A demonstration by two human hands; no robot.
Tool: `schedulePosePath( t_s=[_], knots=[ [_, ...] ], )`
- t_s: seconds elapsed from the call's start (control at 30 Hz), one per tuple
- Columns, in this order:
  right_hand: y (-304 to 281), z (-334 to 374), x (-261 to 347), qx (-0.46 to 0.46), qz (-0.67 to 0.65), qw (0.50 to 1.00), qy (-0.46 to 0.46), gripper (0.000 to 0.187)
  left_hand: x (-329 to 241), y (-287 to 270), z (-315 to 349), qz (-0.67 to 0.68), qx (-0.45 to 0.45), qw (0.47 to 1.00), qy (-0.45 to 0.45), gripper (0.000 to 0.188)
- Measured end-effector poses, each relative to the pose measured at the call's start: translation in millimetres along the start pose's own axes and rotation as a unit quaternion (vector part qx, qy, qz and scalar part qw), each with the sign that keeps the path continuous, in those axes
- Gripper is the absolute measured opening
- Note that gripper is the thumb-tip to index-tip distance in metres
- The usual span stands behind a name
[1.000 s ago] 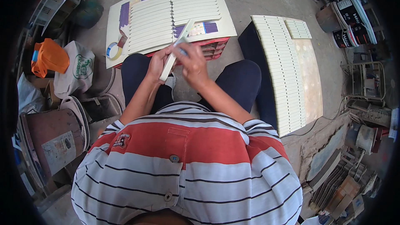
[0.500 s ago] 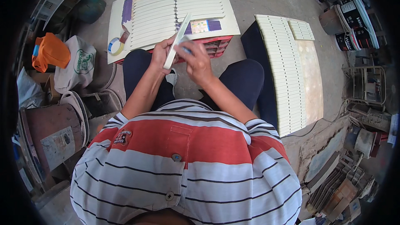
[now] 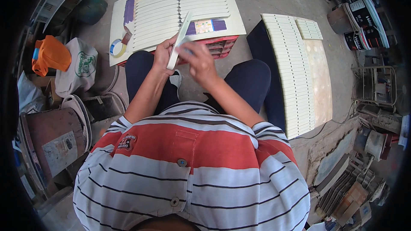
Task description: The person sits on the floor and assembles white plastic slats by applying adhesive tape to their edges. They tear off pieces of tape, fold the backing, and press the tape onto the slats, then place the finished pieces aside.
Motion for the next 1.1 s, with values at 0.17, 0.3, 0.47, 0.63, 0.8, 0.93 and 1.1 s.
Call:
schedulePosePath(
  t_s=[0.17, 0.3, 0.47, 0.63, 0.8, 0.93, 1.1],
  knots=[
    [0, 12, 19, 0.032, -0.033, 0.999, -0.020, 0.054, -1, 0, -2, 0.027, 0.015, 0.998, 0.046, 0.041],
    [0, 0, -2, -0.021, 0.008, 1.000, -0.017, 0.055, 0, 6, 3, -0.020, 0.020, 0.998, 0.060, 0.049],
    [-8, -27, -47, -0.067, 0.067, 0.994, 0.052, 0.055, 13, 6, 13, -0.122, 0.076, 0.989, 0.024, 0.050],
    [-13, -40, -78, -0.099, 0.091, 0.987, 0.088, 0.054, 12, 15, 26, -0.093, 0.096, 0.991, -0.010, 0.050],
    [-14, -36, -81, -0.122, 0.107, 0.979, 0.120, 0.053, 16, 18, 28, -0.013, 0.074, 0.995, -0.063, 0.046],
    [-10, -26, -66, -0.108, 0.096, 0.984, 0.100, 0.054, 17, 15, 19, -0.022, 0.058, 0.997, -0.042, 0.040],
    [2, -6, -14, -0.045, 0.041, 0.997, 0.048, 0.054, 6, 5, -5, -0.008, 0.000, 1.000, -0.002, 0.042]
  ],
)
Point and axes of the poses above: each hand's wrist, its own z-axis away from the middle knuckle, its own y-axis out of the palm, x = y × z, the point moved 6 cm from there along -z, towards the middle knuckle, and after that the axes turned 13 degrees about y, right-handed, at the moved point
